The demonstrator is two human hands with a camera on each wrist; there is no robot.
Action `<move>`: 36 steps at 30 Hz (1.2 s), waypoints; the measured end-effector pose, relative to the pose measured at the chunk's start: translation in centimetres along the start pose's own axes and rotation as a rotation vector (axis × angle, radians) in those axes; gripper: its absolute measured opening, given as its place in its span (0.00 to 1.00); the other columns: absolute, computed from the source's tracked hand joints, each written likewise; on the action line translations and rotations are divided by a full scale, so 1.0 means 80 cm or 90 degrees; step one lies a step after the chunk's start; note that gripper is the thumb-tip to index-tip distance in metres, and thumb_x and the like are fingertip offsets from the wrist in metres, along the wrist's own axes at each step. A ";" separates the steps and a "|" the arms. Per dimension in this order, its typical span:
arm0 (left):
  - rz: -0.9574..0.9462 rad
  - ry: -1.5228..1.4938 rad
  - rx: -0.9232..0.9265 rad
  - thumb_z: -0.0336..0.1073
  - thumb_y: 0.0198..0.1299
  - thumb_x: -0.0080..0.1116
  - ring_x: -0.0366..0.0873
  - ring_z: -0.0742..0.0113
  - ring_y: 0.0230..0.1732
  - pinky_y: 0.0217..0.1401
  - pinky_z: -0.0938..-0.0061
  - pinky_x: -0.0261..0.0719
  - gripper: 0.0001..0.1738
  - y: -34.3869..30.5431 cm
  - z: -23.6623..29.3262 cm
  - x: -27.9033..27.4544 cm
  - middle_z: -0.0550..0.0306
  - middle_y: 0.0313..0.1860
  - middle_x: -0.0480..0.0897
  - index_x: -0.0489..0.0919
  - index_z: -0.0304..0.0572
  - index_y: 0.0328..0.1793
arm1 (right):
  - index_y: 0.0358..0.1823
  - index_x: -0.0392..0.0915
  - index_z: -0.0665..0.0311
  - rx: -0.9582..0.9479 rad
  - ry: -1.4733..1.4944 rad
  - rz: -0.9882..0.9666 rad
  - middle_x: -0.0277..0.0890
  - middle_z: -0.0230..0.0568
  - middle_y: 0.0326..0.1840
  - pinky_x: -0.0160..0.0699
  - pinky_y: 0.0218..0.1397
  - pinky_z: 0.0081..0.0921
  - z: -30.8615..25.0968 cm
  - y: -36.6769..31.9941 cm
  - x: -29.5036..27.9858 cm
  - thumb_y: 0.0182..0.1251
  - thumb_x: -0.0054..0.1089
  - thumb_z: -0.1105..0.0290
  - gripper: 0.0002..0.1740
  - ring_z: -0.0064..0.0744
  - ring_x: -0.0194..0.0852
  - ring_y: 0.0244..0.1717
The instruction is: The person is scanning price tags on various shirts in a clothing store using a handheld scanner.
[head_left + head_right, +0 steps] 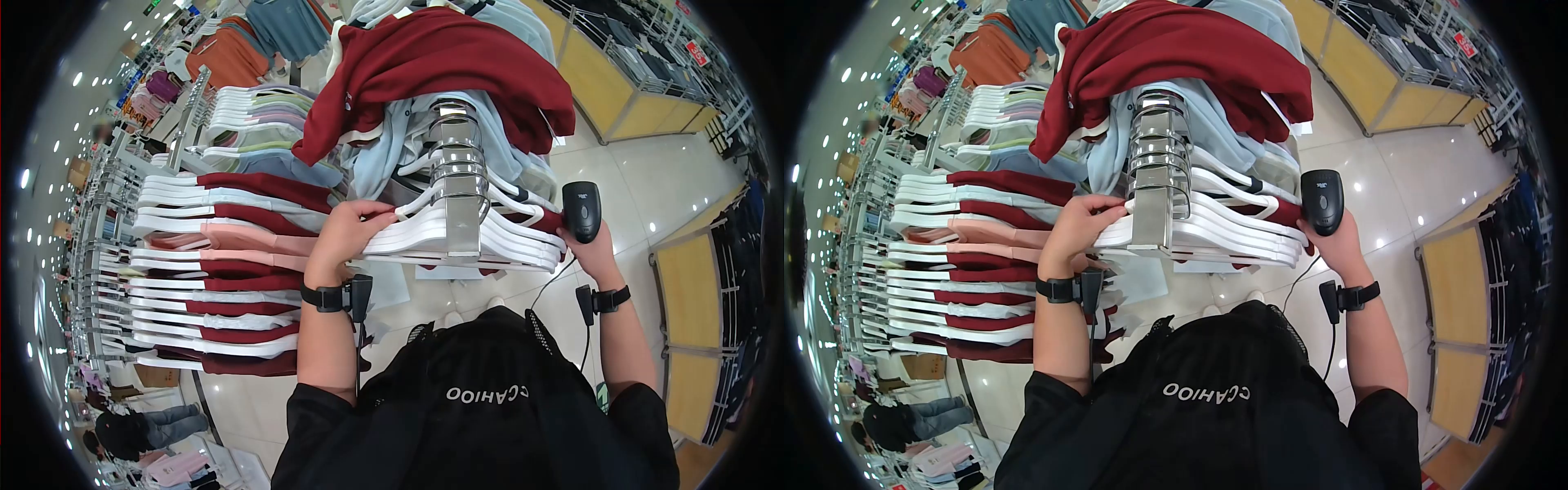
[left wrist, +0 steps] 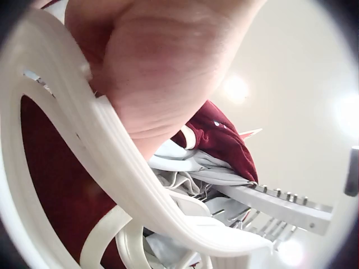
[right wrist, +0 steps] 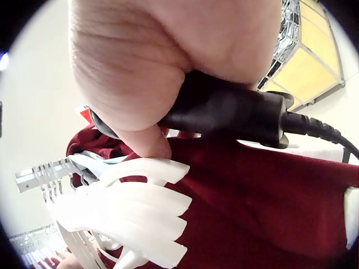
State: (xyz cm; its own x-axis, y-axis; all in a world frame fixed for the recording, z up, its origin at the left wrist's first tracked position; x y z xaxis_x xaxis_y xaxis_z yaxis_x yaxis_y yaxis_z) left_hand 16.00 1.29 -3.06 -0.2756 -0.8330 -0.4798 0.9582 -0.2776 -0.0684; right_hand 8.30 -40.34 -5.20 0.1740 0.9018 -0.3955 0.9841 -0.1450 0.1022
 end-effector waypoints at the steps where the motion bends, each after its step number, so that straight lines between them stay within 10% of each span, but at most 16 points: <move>1: -0.001 -0.029 -0.018 0.38 0.61 0.67 0.80 0.73 0.35 0.41 0.77 0.77 0.16 -0.001 -0.001 0.001 0.56 0.34 0.87 0.86 0.33 0.48 | 0.40 0.78 0.68 0.026 -0.018 -0.016 0.79 0.33 0.28 0.74 0.29 0.25 -0.003 -0.001 -0.002 0.58 0.70 0.75 0.11 0.23 0.75 0.24; 19: 0.213 -0.383 -0.321 0.32 0.66 0.58 0.82 0.71 0.44 0.48 0.77 0.79 0.13 -0.069 -0.174 0.086 0.58 0.44 0.85 0.82 0.33 0.53 | 0.45 0.79 0.68 0.016 0.010 -0.087 0.82 0.35 0.38 0.78 0.46 0.27 0.005 -0.011 -0.010 0.56 0.73 0.74 0.16 0.26 0.78 0.38; 21: 0.054 -0.423 -0.281 0.37 0.69 0.57 0.78 0.77 0.41 0.47 0.80 0.75 0.13 -0.076 -0.213 0.116 0.63 0.42 0.84 0.82 0.36 0.52 | 0.45 0.79 0.68 -0.007 0.005 -0.106 0.82 0.36 0.39 0.78 0.46 0.27 0.008 -0.015 0.001 0.56 0.74 0.73 0.17 0.26 0.77 0.38; 36: -0.107 -0.324 -0.123 0.38 0.75 0.49 0.68 0.80 0.34 0.39 0.81 0.70 0.10 -0.100 -0.062 0.143 0.69 0.32 0.74 0.75 0.38 0.45 | 0.40 0.78 0.68 0.241 -0.047 0.012 0.81 0.37 0.32 0.78 0.39 0.27 0.116 -0.097 -0.043 0.57 0.68 0.78 0.10 0.27 0.80 0.33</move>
State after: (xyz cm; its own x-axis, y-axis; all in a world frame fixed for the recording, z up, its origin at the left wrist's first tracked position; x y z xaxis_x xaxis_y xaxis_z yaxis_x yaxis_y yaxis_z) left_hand 5.54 -3.66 -12.35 -0.3822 -0.9236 0.0306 0.8812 -0.3743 -0.2887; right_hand 0.40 -46.11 -13.06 0.1802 0.8676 -0.4634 0.9216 -0.3136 -0.2286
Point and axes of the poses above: each hand's wrist, its own y-axis towards the middle knuckle, its own x-axis out of the palm, z = x × y, the point moved 2 cm from there along y, towards the middle knuckle
